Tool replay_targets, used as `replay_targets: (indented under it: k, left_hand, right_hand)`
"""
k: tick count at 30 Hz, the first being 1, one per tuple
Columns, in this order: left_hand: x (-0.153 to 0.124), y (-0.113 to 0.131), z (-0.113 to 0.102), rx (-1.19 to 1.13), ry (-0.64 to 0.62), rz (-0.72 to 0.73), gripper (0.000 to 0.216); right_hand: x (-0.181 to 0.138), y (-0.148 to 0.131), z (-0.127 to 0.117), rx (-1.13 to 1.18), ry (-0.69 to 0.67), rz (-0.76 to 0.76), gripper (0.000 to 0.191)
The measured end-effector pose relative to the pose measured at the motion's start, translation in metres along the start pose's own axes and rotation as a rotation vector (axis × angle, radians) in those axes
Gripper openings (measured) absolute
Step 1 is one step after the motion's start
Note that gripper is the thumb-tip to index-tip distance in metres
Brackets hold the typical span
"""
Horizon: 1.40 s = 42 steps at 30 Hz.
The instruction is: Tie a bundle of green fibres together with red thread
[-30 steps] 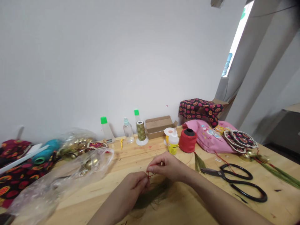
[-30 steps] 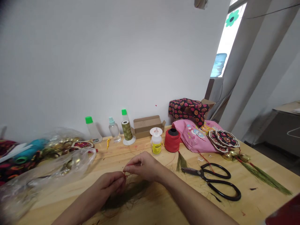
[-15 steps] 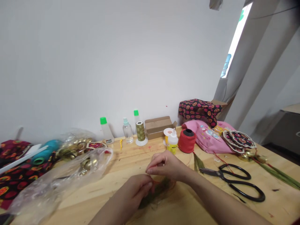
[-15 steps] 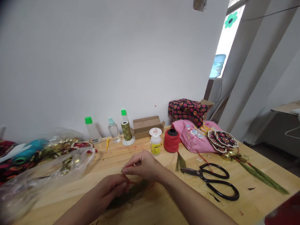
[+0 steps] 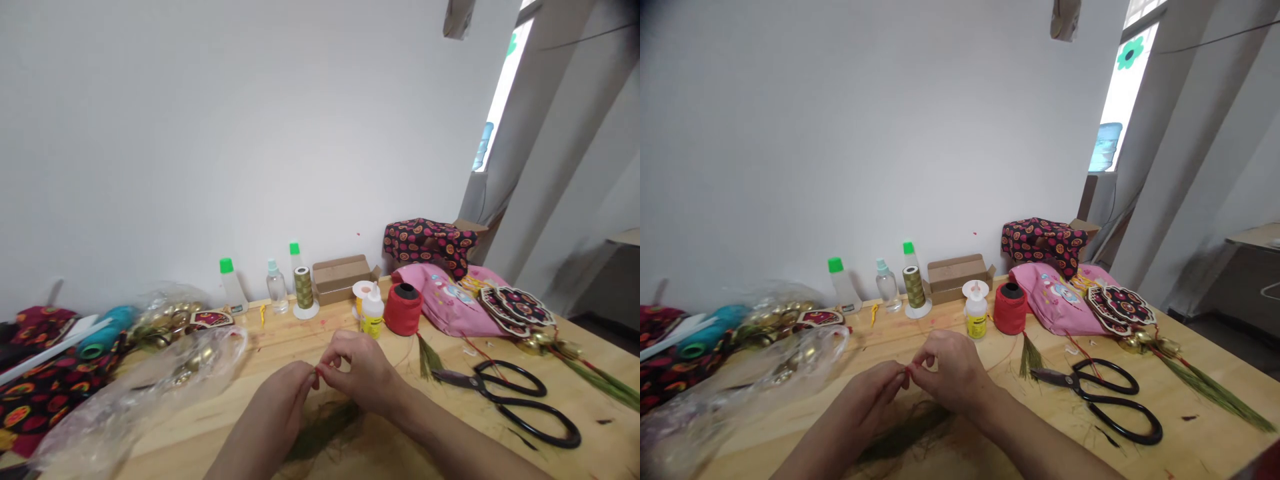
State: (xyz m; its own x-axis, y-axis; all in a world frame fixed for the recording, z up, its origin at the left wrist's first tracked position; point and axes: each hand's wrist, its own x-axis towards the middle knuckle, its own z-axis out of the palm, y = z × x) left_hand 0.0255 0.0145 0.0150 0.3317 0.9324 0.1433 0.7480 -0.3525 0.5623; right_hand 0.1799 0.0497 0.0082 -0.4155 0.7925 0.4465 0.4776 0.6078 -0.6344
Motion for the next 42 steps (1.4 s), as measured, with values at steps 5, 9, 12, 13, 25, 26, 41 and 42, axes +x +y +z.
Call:
replay_targets:
  k: [5,9,12,13,25,26,41,42]
  left_hand:
    - [0.003,-0.006,0.003,0.212,0.041,0.078,0.027]
    - [0.003,-0.005,0.003,0.205,0.088,0.101,0.027]
    - [0.002,0.000,0.002,0.020,0.100,0.114,0.026]
    - [0.002,0.001,0.001,-0.043,0.098,0.113,0.026]
    - [0.003,-0.001,0.006,-0.397,0.199,-0.083,0.027]
    - [0.003,0.000,0.006,-0.427,0.205,-0.098,0.027]
    - [0.007,-0.012,0.009,-0.568,0.278,-0.219,0.024]
    - [0.007,-0.012,0.009,-0.551,0.285,-0.218,0.024]
  right_hand:
    - [0.000,-0.002,0.001,0.135,-0.015,0.074,0.010]
    - [0.001,-0.002,0.005,0.392,-0.046,0.247,0.011]
    - [0.002,-0.003,0.007,0.624,-0.109,0.441,0.014]
    - [0.003,-0.003,0.007,0.674,-0.124,0.488,0.016]
    - [0.001,0.003,0.012,0.667,-0.287,0.561,0.025]
    - [0.001,0.005,0.012,0.593,-0.277,0.517,0.023]
    - [-0.009,-0.016,0.014,0.033,0.023,0.156,0.022]
    - [-0.008,-0.014,0.015,0.042,0.018,0.174,0.022]
